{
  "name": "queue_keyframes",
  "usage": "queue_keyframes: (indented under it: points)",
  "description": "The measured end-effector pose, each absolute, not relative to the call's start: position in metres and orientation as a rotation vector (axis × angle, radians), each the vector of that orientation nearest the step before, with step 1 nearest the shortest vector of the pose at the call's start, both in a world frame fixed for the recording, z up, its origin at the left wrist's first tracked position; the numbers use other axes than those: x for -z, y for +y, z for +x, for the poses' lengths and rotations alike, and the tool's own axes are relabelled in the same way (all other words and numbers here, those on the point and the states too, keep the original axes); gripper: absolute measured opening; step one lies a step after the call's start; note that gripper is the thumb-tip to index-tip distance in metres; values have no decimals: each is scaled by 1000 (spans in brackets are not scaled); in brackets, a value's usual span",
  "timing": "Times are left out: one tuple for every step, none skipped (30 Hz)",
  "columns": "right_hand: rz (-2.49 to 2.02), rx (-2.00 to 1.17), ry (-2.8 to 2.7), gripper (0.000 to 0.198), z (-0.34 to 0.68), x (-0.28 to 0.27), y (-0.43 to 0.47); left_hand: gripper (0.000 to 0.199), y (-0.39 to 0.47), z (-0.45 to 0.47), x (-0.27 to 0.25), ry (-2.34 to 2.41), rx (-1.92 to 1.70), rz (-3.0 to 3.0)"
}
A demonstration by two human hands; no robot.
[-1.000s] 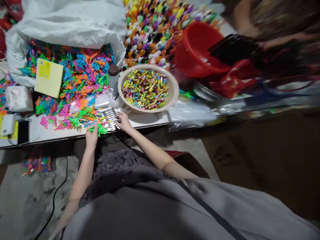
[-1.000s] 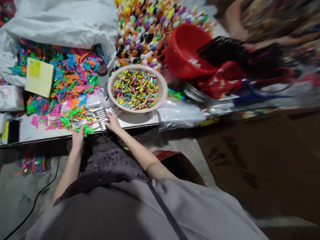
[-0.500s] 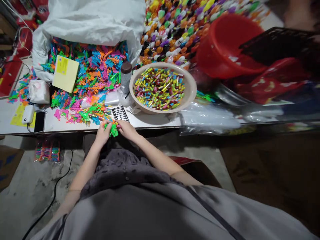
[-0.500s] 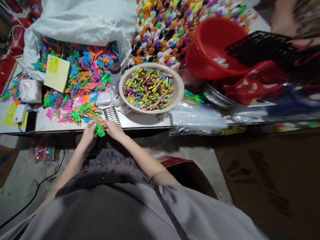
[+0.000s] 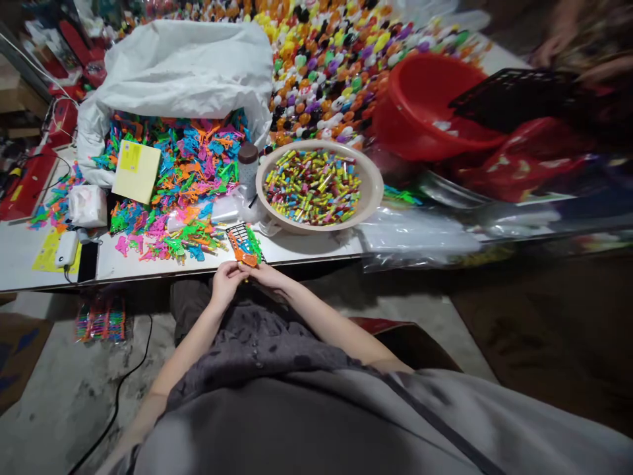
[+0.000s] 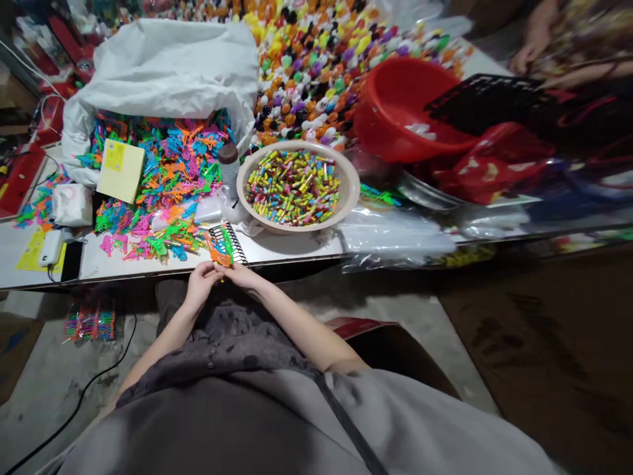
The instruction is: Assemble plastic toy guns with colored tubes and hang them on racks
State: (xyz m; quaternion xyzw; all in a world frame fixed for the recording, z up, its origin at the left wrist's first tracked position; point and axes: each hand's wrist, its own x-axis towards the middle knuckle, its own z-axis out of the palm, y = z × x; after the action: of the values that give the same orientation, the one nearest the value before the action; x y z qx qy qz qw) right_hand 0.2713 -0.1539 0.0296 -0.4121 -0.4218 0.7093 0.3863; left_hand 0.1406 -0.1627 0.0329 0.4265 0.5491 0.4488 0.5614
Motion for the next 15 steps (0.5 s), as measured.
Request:
queue_keyframes:
  points:
    - [-1061,-1763,-1152,52,275,-27,-151,31,-162,140,-31,1308,-1077,989]
    - [-1071,-1714,-1250,48,280,-24,-147,30,-162,140,-29,1323,-1104,975]
    - [-1093,-1650,-1353,44,284,-21,-141,29,-162,138,-27,1340,-1134,963]
    - [-1134,-1573,-1442,40,289,-17,-133,29,-161,135,-26,1361,-1166,951]
    - [-1191,-1489,-1501,38,293,-13,-124,30,-161,132,-24,1385,-1197,940]
    - [-1256,-1406,-1523,38,296,-9,-115,30,-160,127,-23,1412,-1224,935]
    - [-1319,-1333,-1513,39,299,-4,-107,29,-160,121,-21,1441,-1247,937]
    - [-1372,-1280,-1487,39,300,1,-100,29,-159,115,-20,1470,-1265,946]
    - [-1413,-1251,-1459,39,301,7,-94,28,-158,110,-18,1497,-1278,961]
    - [-1444,-1241,-1441,38,301,12,-92,27,-157,104,-15,1521,-1286,981]
    - [-1473,-1237,-1435,37,301,18,-91,26,-156,100,-13,1544,-1291,1003]
    - [-1501,-1234,-1432,36,302,22,-94,25,-156,97,-11,1564,-1295,1025]
    - [-1528,-1225,-1426,35,302,27,-97,24,-155,95,-8,1583,-1296,1045]
    - [-1556,-1205,-1416,33,304,30,-102,22,-153,94,-6,1600,-1296,1064]
    - [-1585,-1173,-1398,30,306,32,-107,21,-149,95,-5,1613,-1296,1085]
